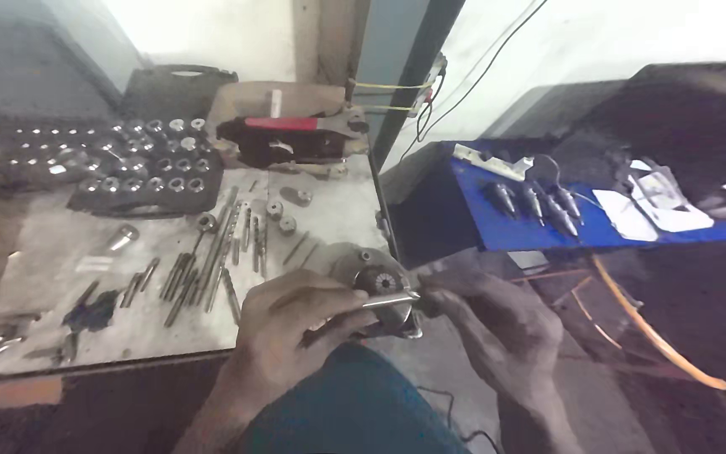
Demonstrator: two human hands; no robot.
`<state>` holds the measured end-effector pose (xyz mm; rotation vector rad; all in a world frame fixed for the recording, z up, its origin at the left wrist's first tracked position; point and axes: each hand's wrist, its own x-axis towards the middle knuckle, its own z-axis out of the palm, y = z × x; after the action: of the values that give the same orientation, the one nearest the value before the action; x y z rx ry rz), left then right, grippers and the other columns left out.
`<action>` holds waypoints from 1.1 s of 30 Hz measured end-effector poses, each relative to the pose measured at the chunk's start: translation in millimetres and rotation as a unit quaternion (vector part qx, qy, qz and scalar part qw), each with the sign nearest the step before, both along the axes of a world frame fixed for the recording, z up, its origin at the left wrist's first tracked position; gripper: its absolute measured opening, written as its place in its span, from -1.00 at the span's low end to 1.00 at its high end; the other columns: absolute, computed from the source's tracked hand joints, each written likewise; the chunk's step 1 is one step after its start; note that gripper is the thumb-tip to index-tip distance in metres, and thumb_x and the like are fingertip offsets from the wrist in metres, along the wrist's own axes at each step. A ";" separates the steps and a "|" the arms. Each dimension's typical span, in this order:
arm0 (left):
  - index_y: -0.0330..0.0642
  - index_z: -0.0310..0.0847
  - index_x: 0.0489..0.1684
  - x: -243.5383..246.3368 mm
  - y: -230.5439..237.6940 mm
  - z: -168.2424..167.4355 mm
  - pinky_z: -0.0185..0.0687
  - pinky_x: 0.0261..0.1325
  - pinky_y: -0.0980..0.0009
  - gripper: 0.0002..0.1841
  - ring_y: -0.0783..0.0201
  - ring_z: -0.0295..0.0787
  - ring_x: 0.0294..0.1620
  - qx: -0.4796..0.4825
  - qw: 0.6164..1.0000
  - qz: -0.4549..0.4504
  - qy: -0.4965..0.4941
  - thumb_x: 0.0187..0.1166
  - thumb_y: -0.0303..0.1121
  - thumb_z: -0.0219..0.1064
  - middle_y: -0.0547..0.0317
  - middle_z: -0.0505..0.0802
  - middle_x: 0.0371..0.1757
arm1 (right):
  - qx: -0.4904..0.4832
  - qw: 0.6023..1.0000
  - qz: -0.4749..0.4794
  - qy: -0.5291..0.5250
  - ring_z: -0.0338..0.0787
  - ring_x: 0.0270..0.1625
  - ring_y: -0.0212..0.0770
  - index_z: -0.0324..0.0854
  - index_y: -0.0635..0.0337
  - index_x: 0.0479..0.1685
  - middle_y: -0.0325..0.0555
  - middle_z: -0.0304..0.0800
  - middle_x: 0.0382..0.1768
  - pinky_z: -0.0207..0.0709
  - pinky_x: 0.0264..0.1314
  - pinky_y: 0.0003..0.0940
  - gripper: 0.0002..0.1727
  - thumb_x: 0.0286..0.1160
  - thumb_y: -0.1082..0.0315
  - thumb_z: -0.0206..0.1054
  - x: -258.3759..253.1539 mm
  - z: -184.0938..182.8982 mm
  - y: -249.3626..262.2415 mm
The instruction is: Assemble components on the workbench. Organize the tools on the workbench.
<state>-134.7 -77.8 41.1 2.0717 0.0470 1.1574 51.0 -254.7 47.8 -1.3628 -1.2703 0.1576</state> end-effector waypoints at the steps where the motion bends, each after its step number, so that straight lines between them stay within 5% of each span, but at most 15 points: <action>1: -0.10 0.81 -0.15 -0.2 0.7 -0.9 0.82 -0.01 0.58 -0.84 0.48 0.87 -0.10 -0.007 1.000 -0.001 -0.001 0.48 -0.28 0.59 0.26 0.92 -0.15 | 0.006 1.000 0.004 0.009 0.89 -0.08 -0.46 0.79 0.02 0.04 -0.33 0.91 -0.06 0.82 -0.03 -0.56 -0.83 0.67 0.22 0.38 1.6 0.8 0.2; 3: -0.10 0.82 -0.13 0.6 0.6 -3.9 0.82 -0.02 0.59 -0.84 0.49 0.87 -0.12 -0.027 0.999 -0.013 -0.011 0.48 -0.28 0.58 0.27 0.92 -0.16 | -0.010 0.997 0.051 0.051 0.87 0.01 -0.45 0.72 -0.05 0.21 -0.38 0.87 0.05 0.81 0.06 -0.53 -0.68 0.61 0.06 0.43 0.4 3.5 1.0; 6: -0.13 0.83 -0.12 6.5 -3.8 -9.4 0.81 -0.04 0.59 -0.84 0.48 0.86 -0.14 -0.063 0.996 -0.053 -0.030 0.48 -0.30 0.58 0.25 0.91 -0.18 | -0.017 0.985 0.118 0.127 0.88 0.07 -0.38 0.76 0.02 0.21 -0.28 0.90 0.09 0.81 0.14 -0.48 -0.66 0.49 0.21 0.54 -11.2 3.1 8.2; 10: -0.14 0.83 0.02 9.0 -3.5 -6.9 0.75 0.01 0.64 -0.81 0.56 0.82 -0.11 -0.090 0.992 -0.092 0.010 0.59 -0.29 0.48 0.27 0.92 -0.13 | -0.008 0.992 0.101 0.073 0.88 0.02 -0.38 0.83 0.06 -0.02 -0.27 0.91 -0.04 0.81 0.07 -0.51 -0.86 0.52 0.35 0.51 -4.5 10.2 8.8; 19: -0.23 0.79 0.13 10.0 20.7 -32.6 0.83 0.03 0.55 -0.76 0.53 0.85 -0.08 -0.132 0.989 -0.050 0.053 0.77 -0.38 0.22 0.23 0.92 -0.05 | -0.070 0.997 0.011 -0.024 0.90 0.08 -0.33 0.70 -0.03 0.23 -0.34 0.91 0.08 0.84 0.14 -0.46 -0.59 0.39 0.38 0.58 22.0 43.6 -6.2; 21: -0.20 0.72 0.33 10.6 22.0 -41.3 0.81 0.26 0.39 -0.69 0.39 0.80 0.22 -0.138 0.985 -0.068 0.075 0.72 -0.39 0.23 0.15 0.83 0.29 | -0.111 0.992 0.022 -0.049 0.89 0.12 -0.35 0.68 0.02 0.22 -0.34 0.89 0.10 0.84 0.16 -0.46 -0.62 0.42 0.39 0.56 21.7 42.3 -3.4; 24: -0.16 0.55 0.58 18.5 14.6 -51.7 0.59 0.59 0.24 -0.40 0.29 0.56 0.58 -0.167 0.970 -0.122 0.128 0.56 -0.13 0.46 0.13 0.61 0.62 | -0.161 0.983 0.023 -0.091 0.89 0.09 -0.37 0.71 0.15 0.17 -0.27 0.90 0.06 0.85 0.14 -0.45 -0.69 0.47 0.37 0.53 19.4 37.4 2.7; 28: -0.15 0.41 0.68 38.8 -3.7 -62.6 0.48 0.63 0.21 -0.15 0.26 0.59 0.53 -0.140 0.964 -0.151 0.168 0.35 0.01 0.62 0.07 0.70 0.51 | -0.225 0.957 0.007 -0.184 0.87 0.05 -0.48 0.70 0.16 0.11 -0.28 0.90 0.00 0.82 0.13 -0.55 -0.73 0.51 0.31 0.51 16.4 45.6 8.9; 33: 0.06 0.46 0.68 57.8 -17.4 -64.9 0.49 0.57 0.06 -0.18 0.17 0.64 0.46 -0.134 0.956 -0.128 0.226 0.27 -0.08 0.63 0.14 0.78 0.39 | -0.259 0.929 0.016 -0.263 0.86 0.03 -0.52 0.70 0.15 0.13 -0.27 0.91 0.00 0.79 0.09 -0.60 -0.74 0.56 0.28 0.47 16.8 60.0 18.2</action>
<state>-77.0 -95.2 -23.9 1.9863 0.1426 0.4773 67.8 -236.5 107.8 -1.9219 -1.7815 0.1633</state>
